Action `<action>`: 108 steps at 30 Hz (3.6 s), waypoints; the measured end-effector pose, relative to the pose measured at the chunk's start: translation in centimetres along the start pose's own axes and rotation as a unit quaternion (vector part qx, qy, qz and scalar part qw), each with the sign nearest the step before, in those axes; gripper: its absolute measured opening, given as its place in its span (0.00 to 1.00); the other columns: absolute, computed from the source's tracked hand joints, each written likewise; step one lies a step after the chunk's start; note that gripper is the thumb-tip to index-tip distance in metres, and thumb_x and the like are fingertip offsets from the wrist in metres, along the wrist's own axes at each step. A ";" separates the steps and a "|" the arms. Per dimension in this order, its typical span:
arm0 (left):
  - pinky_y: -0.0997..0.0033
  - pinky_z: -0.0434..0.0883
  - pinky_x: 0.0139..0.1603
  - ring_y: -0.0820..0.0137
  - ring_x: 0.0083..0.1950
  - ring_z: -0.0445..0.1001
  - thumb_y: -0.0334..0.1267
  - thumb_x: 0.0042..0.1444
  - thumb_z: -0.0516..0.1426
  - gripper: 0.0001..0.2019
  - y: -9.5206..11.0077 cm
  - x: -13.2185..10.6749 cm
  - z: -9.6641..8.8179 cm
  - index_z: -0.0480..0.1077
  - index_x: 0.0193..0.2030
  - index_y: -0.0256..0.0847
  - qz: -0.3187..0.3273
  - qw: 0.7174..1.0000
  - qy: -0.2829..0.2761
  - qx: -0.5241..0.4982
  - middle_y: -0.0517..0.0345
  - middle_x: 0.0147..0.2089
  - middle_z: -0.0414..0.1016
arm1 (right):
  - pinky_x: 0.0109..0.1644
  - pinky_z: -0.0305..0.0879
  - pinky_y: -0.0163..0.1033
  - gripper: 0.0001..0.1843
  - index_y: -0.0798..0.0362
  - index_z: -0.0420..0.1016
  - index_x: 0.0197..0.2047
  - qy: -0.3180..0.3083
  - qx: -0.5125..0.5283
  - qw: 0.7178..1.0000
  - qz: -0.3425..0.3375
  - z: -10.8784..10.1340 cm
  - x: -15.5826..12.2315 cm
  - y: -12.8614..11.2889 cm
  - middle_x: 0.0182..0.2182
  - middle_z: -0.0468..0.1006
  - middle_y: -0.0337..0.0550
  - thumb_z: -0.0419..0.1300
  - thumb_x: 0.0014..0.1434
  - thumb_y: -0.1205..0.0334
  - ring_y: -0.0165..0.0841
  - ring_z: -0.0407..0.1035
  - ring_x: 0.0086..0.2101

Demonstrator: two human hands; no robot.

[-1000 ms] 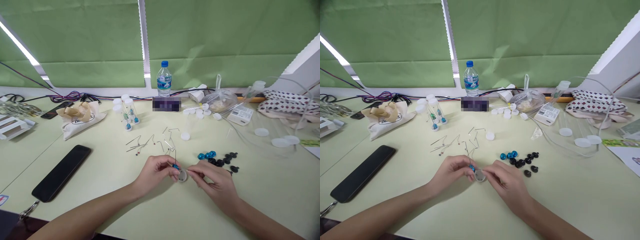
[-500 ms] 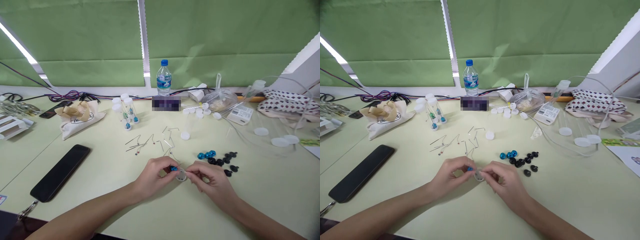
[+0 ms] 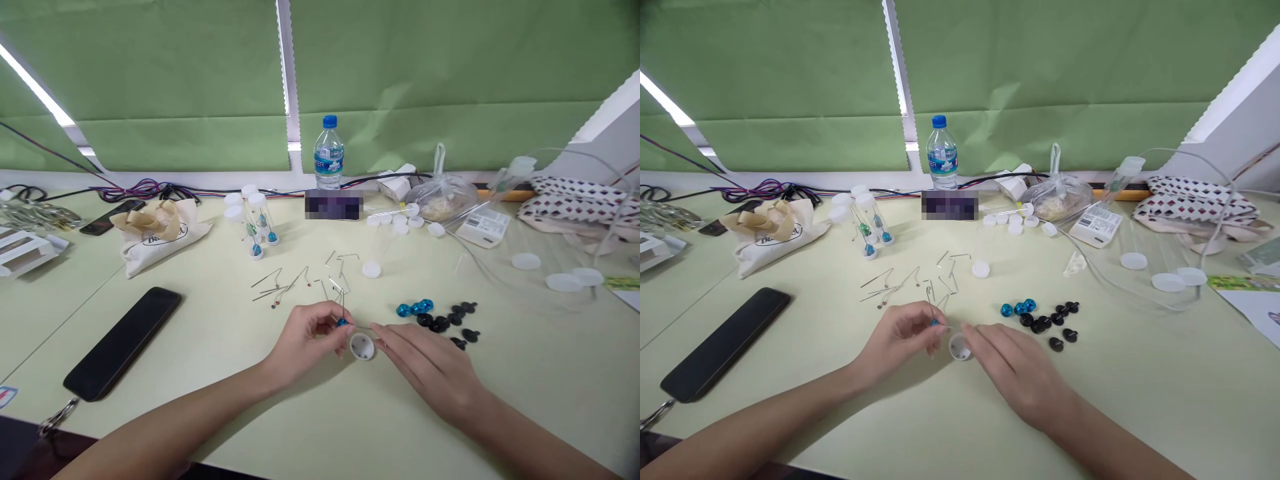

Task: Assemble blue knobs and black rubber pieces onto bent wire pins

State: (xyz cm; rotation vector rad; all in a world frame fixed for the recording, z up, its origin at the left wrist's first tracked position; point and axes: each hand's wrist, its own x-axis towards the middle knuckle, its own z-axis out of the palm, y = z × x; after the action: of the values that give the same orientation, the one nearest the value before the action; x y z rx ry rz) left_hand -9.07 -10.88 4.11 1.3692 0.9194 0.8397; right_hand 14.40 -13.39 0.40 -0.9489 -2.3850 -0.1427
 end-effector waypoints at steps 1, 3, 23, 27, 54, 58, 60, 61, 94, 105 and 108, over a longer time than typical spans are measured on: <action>0.76 0.70 0.31 0.77 0.27 0.68 0.36 0.57 0.60 0.06 0.0 -0.1 0.1 0.73 0.35 0.35 0.000 1.000 -0.002 -0.003 0.59 0.30 0.72 | 0.45 0.72 0.43 0.22 0.54 0.65 0.62 -0.009 0.001 1.000 -0.005 -0.1 -0.3 0.1 0.45 0.81 0.50 0.47 0.66 0.71 0.38 0.76 0.42; 0.77 0.71 0.31 0.77 0.27 0.69 0.36 0.57 0.60 0.06 -0.1 -0.1 0.3 0.73 0.34 0.34 0.001 1.000 -0.004 -0.010 0.58 0.30 0.72 | 0.44 0.73 0.42 0.23 0.54 0.66 0.61 -0.026 0.003 1.000 -0.013 -0.3 -0.6 0.3 0.45 0.81 0.49 0.45 0.66 0.71 0.38 0.76 0.42; 0.74 0.73 0.33 0.76 0.28 0.71 0.39 0.55 0.63 0.09 -0.9 -0.1 0.1 0.76 0.37 0.35 0.038 0.998 -0.014 0.038 0.54 0.34 0.77 | 0.24 0.59 0.32 0.11 0.51 0.75 0.37 0.012 0.144 0.983 0.110 -1.4 2.7 -1.2 0.20 0.74 0.36 0.52 0.66 0.67 0.26 0.65 0.20; 0.73 0.72 0.33 0.74 0.29 0.72 0.40 0.56 0.61 0.09 -0.8 -0.1 0.1 0.76 0.38 0.35 0.050 0.997 -0.018 0.062 0.53 0.35 0.77 | 0.25 0.62 0.33 0.10 0.51 0.74 0.35 -0.027 0.257 0.947 0.192 -1.5 2.7 -1.4 0.21 0.73 0.36 0.53 0.66 0.63 0.27 0.65 0.20; 0.77 0.70 0.30 0.78 0.24 0.70 0.37 0.53 0.64 0.07 -0.4 0.2 0.1 0.75 0.31 0.34 -0.049 0.994 -0.033 -0.094 0.60 0.25 0.72 | 0.46 0.72 0.46 0.16 0.64 0.76 0.48 0.070 -0.161 0.968 -0.178 -2.3 1.9 -0.8 0.43 0.78 0.58 0.52 0.60 0.76 0.43 0.73 0.44; 0.77 0.71 0.31 0.78 0.24 0.71 0.37 0.52 0.64 0.07 -0.7 0.3 0.2 0.75 0.32 0.34 -0.050 0.993 -0.035 -0.104 0.59 0.26 0.73 | 0.44 0.74 0.45 0.18 0.67 0.76 0.48 0.055 -0.163 0.967 -0.188 -2.3 1.7 -0.7 0.44 0.79 0.59 0.49 0.61 0.75 0.44 0.74 0.44; 0.77 0.71 0.31 0.78 0.25 0.71 0.36 0.51 0.65 0.07 -0.8 0.2 0.2 0.76 0.32 0.34 -0.050 0.992 -0.035 -0.112 0.59 0.26 0.74 | 0.44 0.75 0.45 0.19 0.66 0.75 0.49 0.045 -0.154 0.970 -0.182 -2.3 1.5 -0.5 0.44 0.79 0.59 0.47 0.61 0.75 0.44 0.74 0.45; 0.77 0.72 0.31 0.78 0.25 0.72 0.36 0.50 0.66 0.07 -0.9 0.2 0.2 0.76 0.33 0.34 -0.050 0.992 -0.034 -0.114 0.59 0.26 0.74 | 0.45 0.75 0.45 0.19 0.66 0.75 0.50 0.044 -0.147 0.972 -0.179 -2.2 1.3 -0.4 0.44 0.79 0.59 0.46 0.62 0.75 0.44 0.73 0.46; 0.73 0.75 0.36 0.73 0.32 0.74 0.35 0.55 0.62 0.05 -0.8 -0.2 0.2 0.77 0.36 0.37 0.050 0.997 -0.029 0.042 0.54 0.35 0.80 | 0.30 0.72 0.31 0.16 0.55 0.74 0.47 -0.042 0.055 0.996 0.048 -1.1 1.5 -2.1 0.33 0.80 0.41 0.46 0.65 0.73 0.27 0.74 0.28; 0.76 0.71 0.31 0.78 0.25 0.70 0.36 0.51 0.65 0.06 -0.4 0.4 -0.2 0.76 0.32 0.34 -0.047 0.997 -0.008 -0.064 0.58 0.28 0.76 | 0.48 0.75 0.39 0.26 0.63 0.67 0.60 0.084 -0.081 0.989 -0.085 -1.2 1.6 -1.3 0.41 0.82 0.51 0.61 0.59 0.74 0.37 0.77 0.41; 0.76 0.71 0.31 0.78 0.24 0.71 0.37 0.51 0.65 0.07 -0.3 0.4 -0.2 0.75 0.31 0.34 -0.058 0.995 -0.009 -0.081 0.58 0.27 0.75 | 0.45 0.76 0.42 0.28 0.67 0.63 0.63 0.066 -0.130 0.978 -0.151 -1.8 1.5 -0.9 0.40 0.82 0.54 0.58 0.59 0.78 0.40 0.77 0.42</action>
State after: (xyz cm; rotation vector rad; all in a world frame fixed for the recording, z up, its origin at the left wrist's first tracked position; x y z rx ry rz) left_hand -9.07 -10.42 3.75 1.1707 0.8873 0.7941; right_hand 13.76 -13.71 2.78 -0.6573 -2.4091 -0.6270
